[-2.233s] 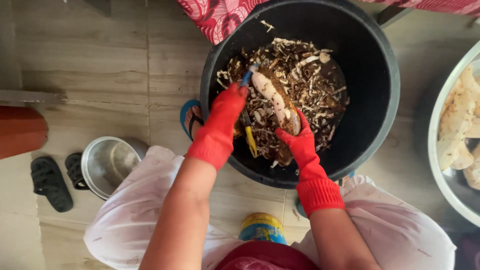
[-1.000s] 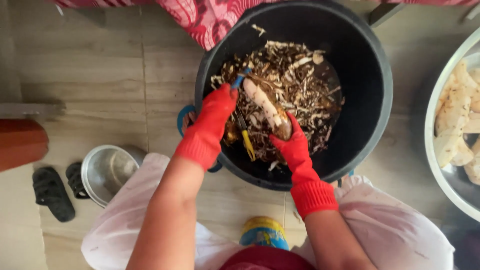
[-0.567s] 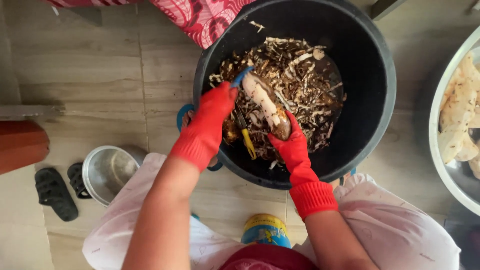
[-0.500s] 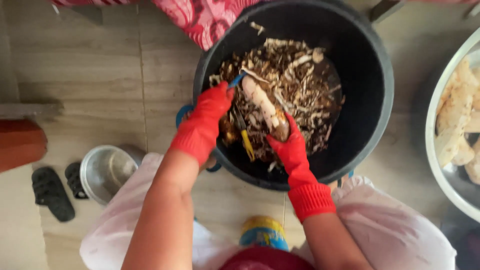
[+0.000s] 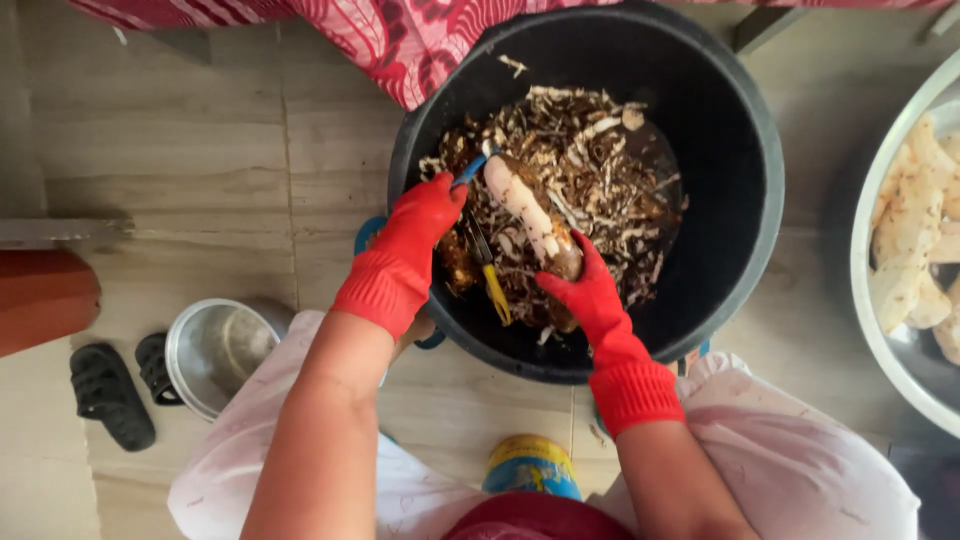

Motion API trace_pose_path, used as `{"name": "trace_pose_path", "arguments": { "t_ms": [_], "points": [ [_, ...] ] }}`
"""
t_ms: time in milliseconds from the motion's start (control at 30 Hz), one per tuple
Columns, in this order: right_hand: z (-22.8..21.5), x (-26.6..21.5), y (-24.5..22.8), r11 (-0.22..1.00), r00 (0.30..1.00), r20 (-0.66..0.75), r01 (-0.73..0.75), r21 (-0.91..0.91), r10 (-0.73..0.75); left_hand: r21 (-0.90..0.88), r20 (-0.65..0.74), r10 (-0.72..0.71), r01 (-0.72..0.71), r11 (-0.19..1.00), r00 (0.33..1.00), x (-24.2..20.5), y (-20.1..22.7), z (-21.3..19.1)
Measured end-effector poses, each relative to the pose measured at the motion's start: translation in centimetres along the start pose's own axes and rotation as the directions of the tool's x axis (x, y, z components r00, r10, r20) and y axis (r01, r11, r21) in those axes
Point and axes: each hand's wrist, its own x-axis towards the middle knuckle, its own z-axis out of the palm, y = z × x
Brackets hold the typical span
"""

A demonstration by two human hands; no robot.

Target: Peeling the skin off cassava roots using a manual peeler while wearing protective gloves.

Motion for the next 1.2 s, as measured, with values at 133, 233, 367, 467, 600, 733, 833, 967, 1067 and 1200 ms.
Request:
{"name": "trace_pose_path", "arguments": {
  "t_ms": [133,233,367,467,600,733,833,967,1067,1200],
  "points": [
    [-0.6,1.6,1.5,0.942,0.99,-0.022,0.125,-0.313,-0.139,-0.089,-0.163,0.068,-0.084,0.992,0.984,-7.0,4.4,-0.6],
    [0.3,0.6,1.5,0.924,0.978,-0.041,0.179,-0.338,-0.204,0.124,-0.123,0.261,-0.246,0.961,0.958,-11.4,5.9,3.1],
    [0.2,1.1,3.4,0.943,0.963,-0.07,0.237,-0.235,-0.26,0.31,-0.029,0.268,-0.247,0.918,0.963,-9.4,5.7,5.1],
    [0.7,0.8,3.5,0.946,0.96,-0.058,0.259,-0.194,-0.274,0.057,-0.066,0.119,-0.116,0.992,0.991,-4.8,3.3,1.7],
    [0.0,1.1,2.8,0.941,0.953,-0.044,0.289,-0.178,-0.301,0.027,-0.096,-0.057,0.06,0.998,0.994,2.1,-0.8,2.0],
    [0.2,0.6,2.8,0.938,0.955,-0.06,0.272,-0.215,-0.291,0.035,-0.136,0.09,-0.086,0.996,0.987,-5.0,2.9,1.5],
    [0.6,0.2,3.0,0.938,0.961,-0.055,0.249,-0.24,-0.269,0.183,-0.139,0.29,-0.263,0.947,0.947,-9.3,4.8,3.2],
    [0.8,0.6,3.6,0.928,0.963,-0.087,0.219,-0.302,-0.256,0.131,-0.042,0.247,-0.24,0.962,0.968,-5.7,3.5,1.5],
    [0.8,0.4,3.3,0.916,0.959,-0.075,0.234,-0.326,-0.272,0.068,-0.06,0.123,-0.119,0.991,0.991,-1.9,2.4,-0.7],
    [1.8,0.8,4.1,0.896,0.938,-0.099,0.28,-0.345,-0.331,0.094,-0.02,0.0,0.002,0.996,1.0,3.5,-0.9,0.0]
  ]
}}
